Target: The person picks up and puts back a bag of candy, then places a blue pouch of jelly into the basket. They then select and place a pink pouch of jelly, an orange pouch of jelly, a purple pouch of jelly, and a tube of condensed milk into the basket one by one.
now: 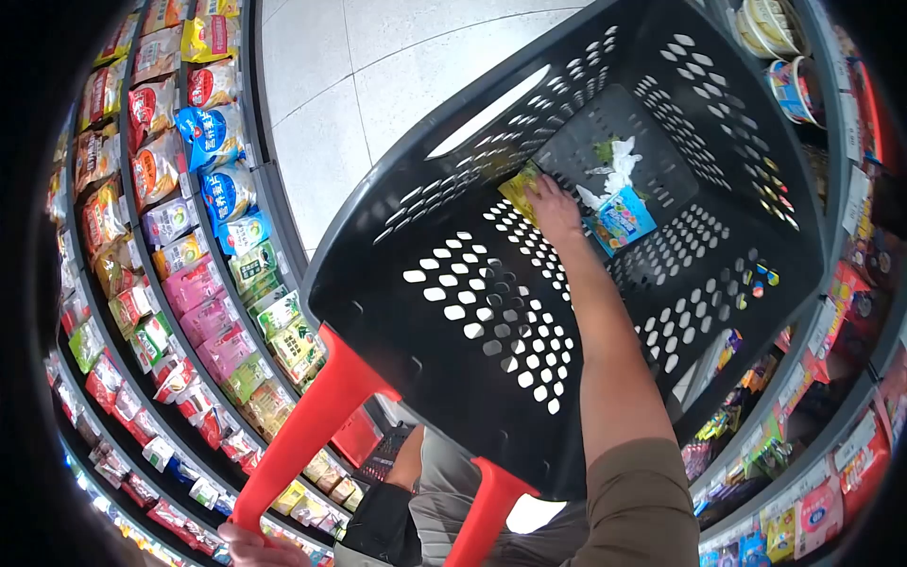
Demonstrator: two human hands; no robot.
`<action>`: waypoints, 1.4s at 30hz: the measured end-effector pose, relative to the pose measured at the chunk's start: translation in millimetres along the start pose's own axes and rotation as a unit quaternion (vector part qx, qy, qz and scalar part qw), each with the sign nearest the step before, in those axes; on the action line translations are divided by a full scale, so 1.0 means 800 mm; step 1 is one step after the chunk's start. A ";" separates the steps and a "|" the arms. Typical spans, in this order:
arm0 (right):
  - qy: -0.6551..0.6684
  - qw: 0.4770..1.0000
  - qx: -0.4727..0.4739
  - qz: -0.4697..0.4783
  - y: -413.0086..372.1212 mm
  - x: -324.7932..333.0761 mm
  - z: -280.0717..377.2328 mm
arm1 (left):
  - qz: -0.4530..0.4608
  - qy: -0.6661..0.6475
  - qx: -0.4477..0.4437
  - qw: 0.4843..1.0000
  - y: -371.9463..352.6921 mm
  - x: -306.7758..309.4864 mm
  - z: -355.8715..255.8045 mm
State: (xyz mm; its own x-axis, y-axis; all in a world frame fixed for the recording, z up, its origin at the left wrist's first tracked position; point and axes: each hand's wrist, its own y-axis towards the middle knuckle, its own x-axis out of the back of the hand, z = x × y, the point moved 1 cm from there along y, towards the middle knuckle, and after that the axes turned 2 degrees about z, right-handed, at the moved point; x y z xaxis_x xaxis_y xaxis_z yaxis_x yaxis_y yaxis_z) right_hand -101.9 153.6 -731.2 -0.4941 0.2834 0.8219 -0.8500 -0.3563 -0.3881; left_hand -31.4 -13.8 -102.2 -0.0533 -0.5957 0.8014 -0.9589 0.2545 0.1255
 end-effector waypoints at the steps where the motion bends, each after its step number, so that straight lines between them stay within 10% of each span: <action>1: 0.001 1.000 0.012 0.004 -0.003 0.012 0.002 | 0.023 -0.023 -0.023 0.999 0.002 0.003 0.004; 3: 0.032 0.998 -0.037 -0.041 -0.018 0.017 0.011 | 0.152 0.007 0.037 0.988 0.016 0.023 -0.012; 7: 0.181 0.944 -0.200 0.191 -0.020 0.020 0.004 | 0.173 -0.004 0.024 0.985 0.027 0.025 -0.017; 13: 0.308 0.918 -0.244 0.055 -0.034 -0.034 -0.001 | 0.160 -0.012 -0.001 0.987 0.031 0.023 -0.011; 22: 0.464 0.717 -0.517 -0.056 0.014 -0.059 0.011 | 0.185 -0.040 -0.029 0.982 0.033 0.025 -0.001; 25: 0.542 0.643 -0.540 0.042 0.018 -0.039 -0.006 | 0.185 -0.052 -0.041 0.981 0.033 0.026 -0.003; 26: 0.677 0.509 -0.531 -0.029 0.008 -0.023 0.003 | 0.176 -0.037 -0.026 0.983 0.030 0.026 -0.004; 31: 0.848 0.333 -0.412 0.019 -0.034 0.085 0.001 | 0.161 0.016 -0.043 0.986 0.036 0.021 -0.005; 38: 0.922 0.312 -0.229 0.014 -0.241 0.440 0.093 | 0.211 -0.148 0.116 0.959 0.093 0.048 -0.033; 42: 0.959 0.251 -0.131 0.023 -0.399 0.609 0.158 | 0.266 -0.221 -0.002 0.938 0.172 0.041 -0.053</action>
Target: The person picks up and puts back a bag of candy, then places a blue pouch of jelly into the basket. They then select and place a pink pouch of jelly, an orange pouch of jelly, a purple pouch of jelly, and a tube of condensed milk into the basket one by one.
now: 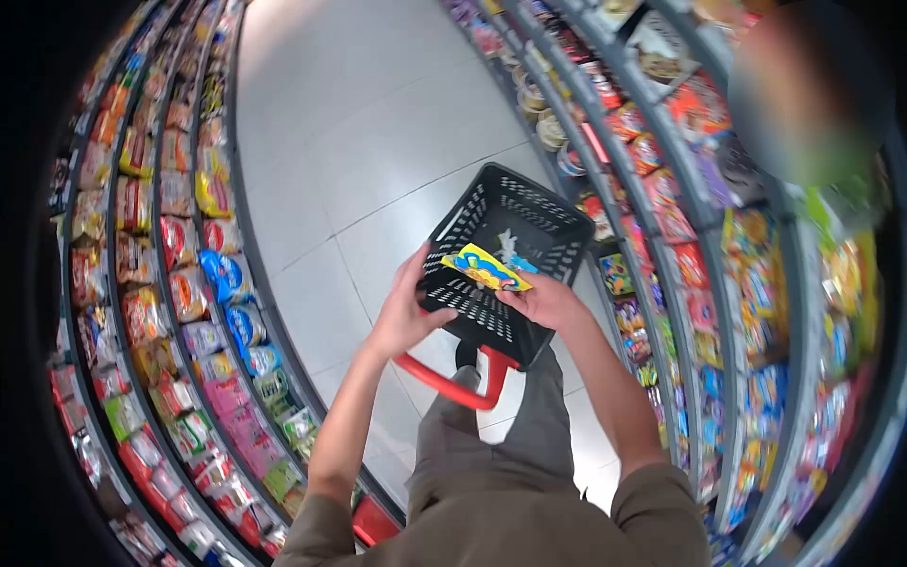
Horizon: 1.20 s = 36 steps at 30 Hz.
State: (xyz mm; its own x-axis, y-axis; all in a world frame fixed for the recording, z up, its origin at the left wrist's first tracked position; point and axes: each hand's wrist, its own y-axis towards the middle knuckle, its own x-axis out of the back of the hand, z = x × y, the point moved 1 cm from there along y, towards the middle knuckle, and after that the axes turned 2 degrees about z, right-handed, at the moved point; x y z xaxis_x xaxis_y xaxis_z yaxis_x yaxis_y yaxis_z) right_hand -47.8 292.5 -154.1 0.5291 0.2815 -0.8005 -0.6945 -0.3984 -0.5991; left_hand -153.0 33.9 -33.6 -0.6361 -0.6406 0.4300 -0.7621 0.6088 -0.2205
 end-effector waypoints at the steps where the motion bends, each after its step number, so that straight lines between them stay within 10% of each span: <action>1: -0.001 1.000 0.024 -0.001 -0.043 -0.022 -0.001 | 0.046 0.012 -0.052 0.998 0.010 0.005 -0.027; 5: -0.070 0.989 0.129 0.010 -0.196 -0.111 -0.047 | 0.311 -0.144 -0.028 0.939 0.014 -0.003 -0.115; 12: -0.185 0.833 0.508 -0.115 -0.353 -0.190 -0.142 | 0.396 -0.266 -0.023 0.879 -0.067 -0.041 -0.227; 17: -0.342 0.734 0.520 -0.272 -0.405 -0.179 -0.190 | 0.472 -0.254 -0.064 0.842 -0.119 -0.081 -0.273; 36: -0.182 0.774 0.553 -0.248 -0.647 -0.003 -0.213 | 0.492 -0.227 -0.066 0.838 -0.247 -0.329 -0.388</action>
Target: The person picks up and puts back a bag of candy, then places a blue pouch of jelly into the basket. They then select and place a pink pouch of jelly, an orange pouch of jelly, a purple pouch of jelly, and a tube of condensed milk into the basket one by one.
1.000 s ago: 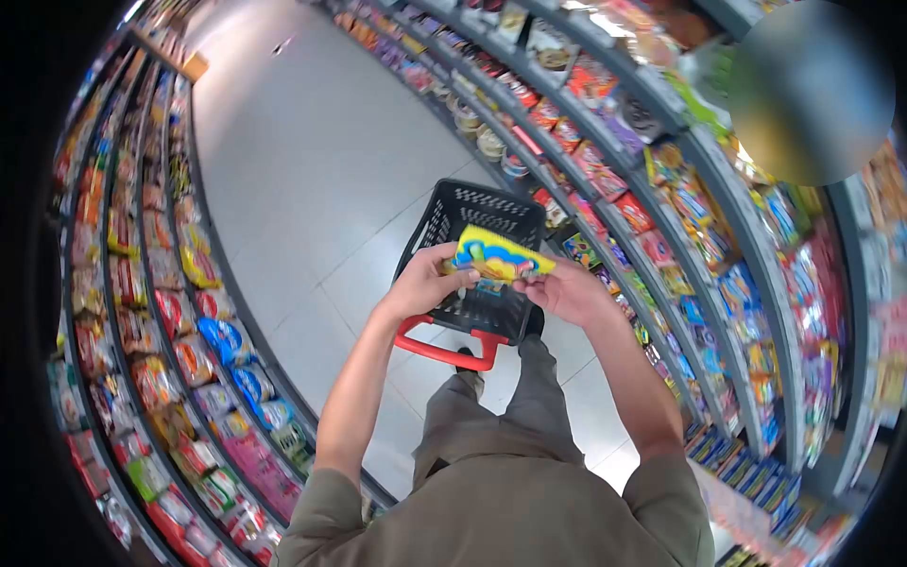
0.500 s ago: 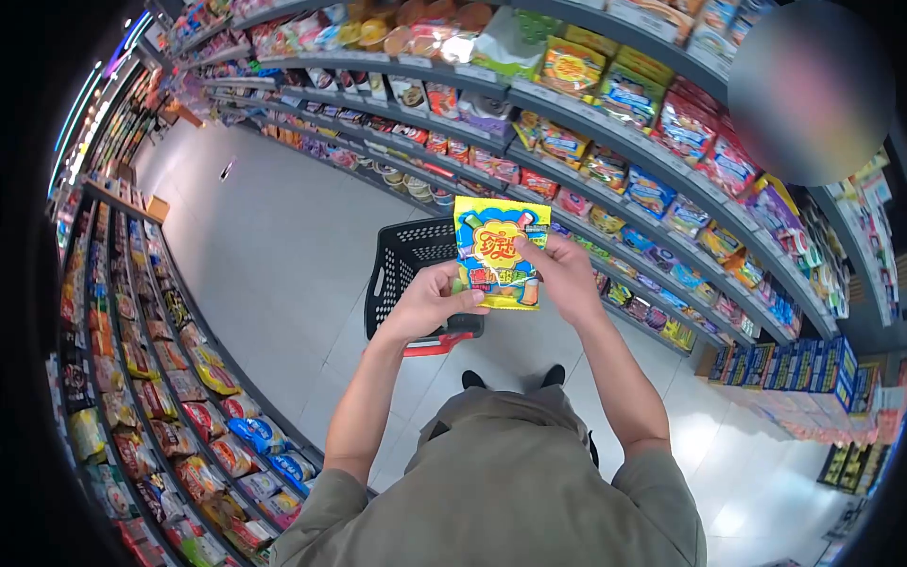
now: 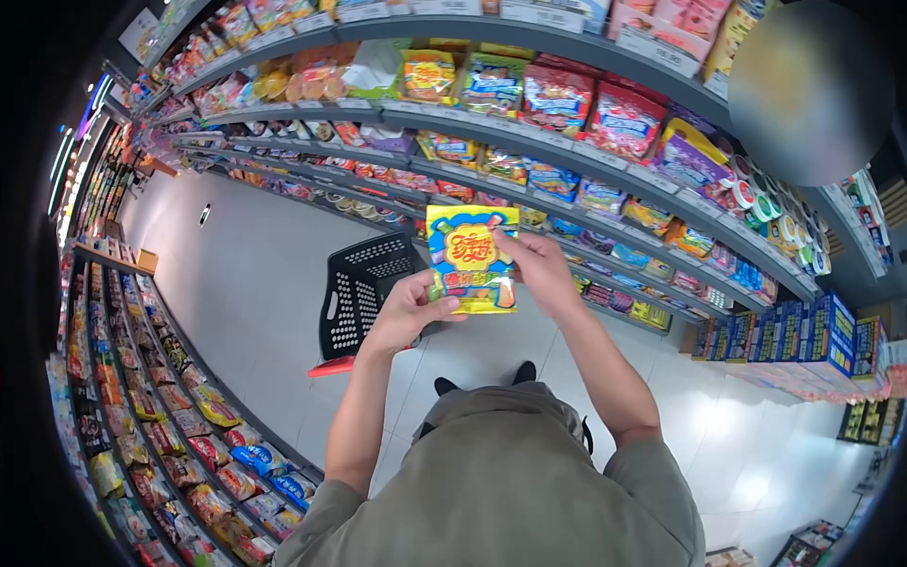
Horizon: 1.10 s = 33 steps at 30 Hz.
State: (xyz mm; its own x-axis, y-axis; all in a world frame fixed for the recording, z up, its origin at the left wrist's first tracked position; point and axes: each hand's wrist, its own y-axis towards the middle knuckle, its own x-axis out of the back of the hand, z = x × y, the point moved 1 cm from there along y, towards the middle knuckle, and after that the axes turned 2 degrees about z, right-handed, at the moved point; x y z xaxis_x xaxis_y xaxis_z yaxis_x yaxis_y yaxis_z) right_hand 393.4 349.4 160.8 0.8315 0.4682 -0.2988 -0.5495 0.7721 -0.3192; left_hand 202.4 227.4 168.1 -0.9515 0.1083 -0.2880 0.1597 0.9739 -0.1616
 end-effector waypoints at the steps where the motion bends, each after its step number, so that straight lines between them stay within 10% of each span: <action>1: -0.001 1.000 0.001 -0.006 0.004 0.014 -0.007 | -0.008 -0.008 0.002 1.000 0.004 -0.005 0.005; 33: -0.127 0.980 -0.147 0.039 0.013 -0.073 -0.152 | 0.001 -0.059 0.099 0.993 -0.041 0.140 0.094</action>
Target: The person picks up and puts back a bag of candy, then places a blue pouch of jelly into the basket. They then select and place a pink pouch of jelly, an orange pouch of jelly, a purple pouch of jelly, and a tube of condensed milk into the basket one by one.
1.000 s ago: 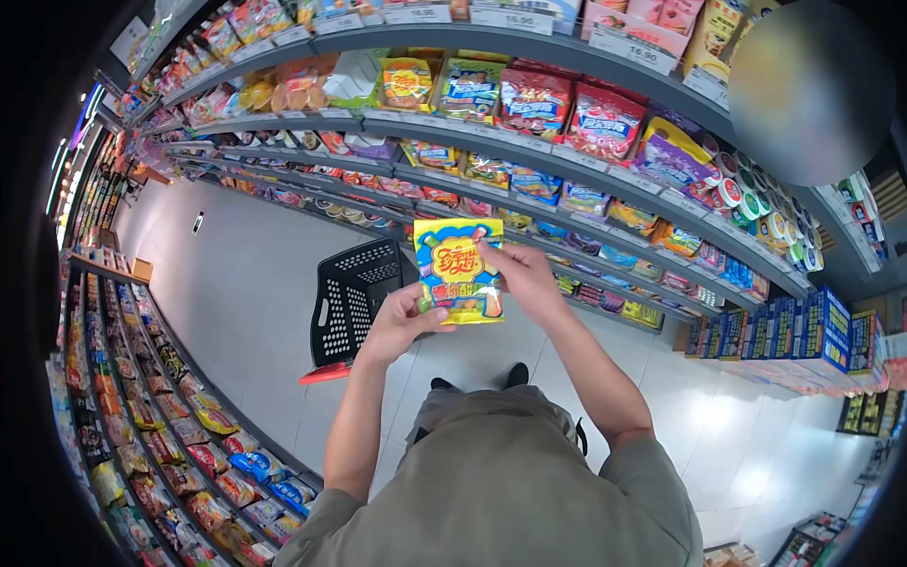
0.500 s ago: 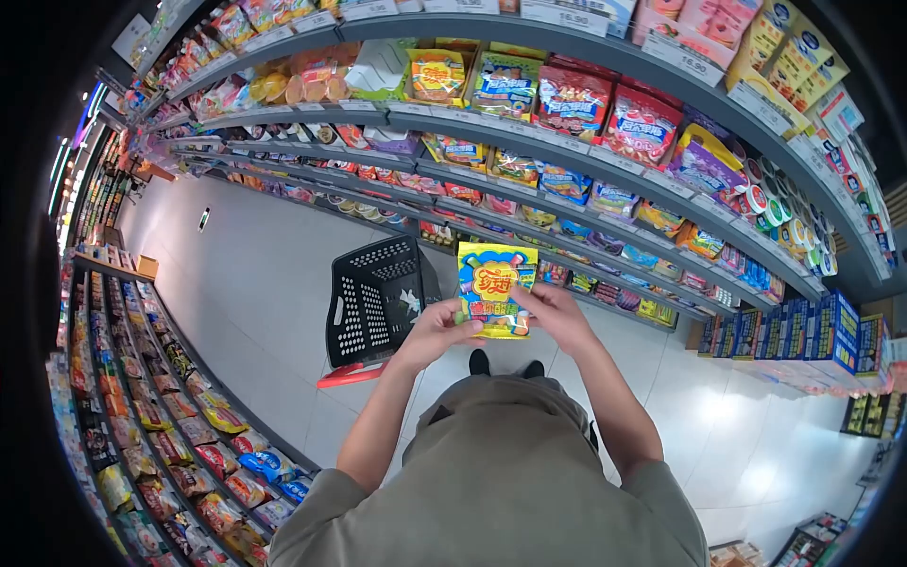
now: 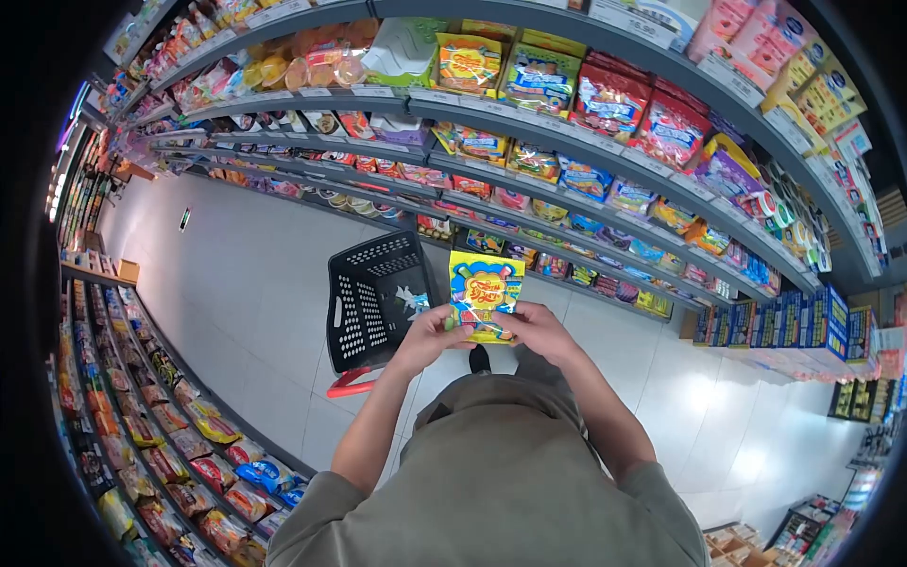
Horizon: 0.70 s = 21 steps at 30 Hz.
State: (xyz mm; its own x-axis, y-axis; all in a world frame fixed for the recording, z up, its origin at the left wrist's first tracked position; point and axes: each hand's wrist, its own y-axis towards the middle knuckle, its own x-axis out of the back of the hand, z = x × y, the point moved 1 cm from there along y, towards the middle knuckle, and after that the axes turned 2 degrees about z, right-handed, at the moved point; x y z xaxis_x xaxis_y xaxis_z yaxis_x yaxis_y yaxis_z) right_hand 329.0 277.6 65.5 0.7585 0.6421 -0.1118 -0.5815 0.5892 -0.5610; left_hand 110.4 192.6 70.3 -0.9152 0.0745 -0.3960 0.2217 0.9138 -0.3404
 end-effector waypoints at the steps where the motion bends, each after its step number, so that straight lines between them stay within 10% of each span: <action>1: -0.011 1.000 -0.011 0.006 0.002 -0.003 0.007 | -0.005 -0.002 -0.002 1.000 0.001 0.006 -0.001; 21: -0.039 0.998 -0.010 0.043 0.061 -0.040 0.013 | -0.147 -0.073 -0.002 0.986 -0.015 0.047 0.011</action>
State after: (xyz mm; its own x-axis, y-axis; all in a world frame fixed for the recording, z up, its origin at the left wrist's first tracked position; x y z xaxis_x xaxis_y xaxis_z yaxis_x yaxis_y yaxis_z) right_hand 273.2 290.7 50.5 0.6806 0.7262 -0.0969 -0.6366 0.5207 -0.5689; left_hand 76.3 180.7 51.8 -0.8816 -0.2524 -0.3988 -0.0478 0.8884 -0.4566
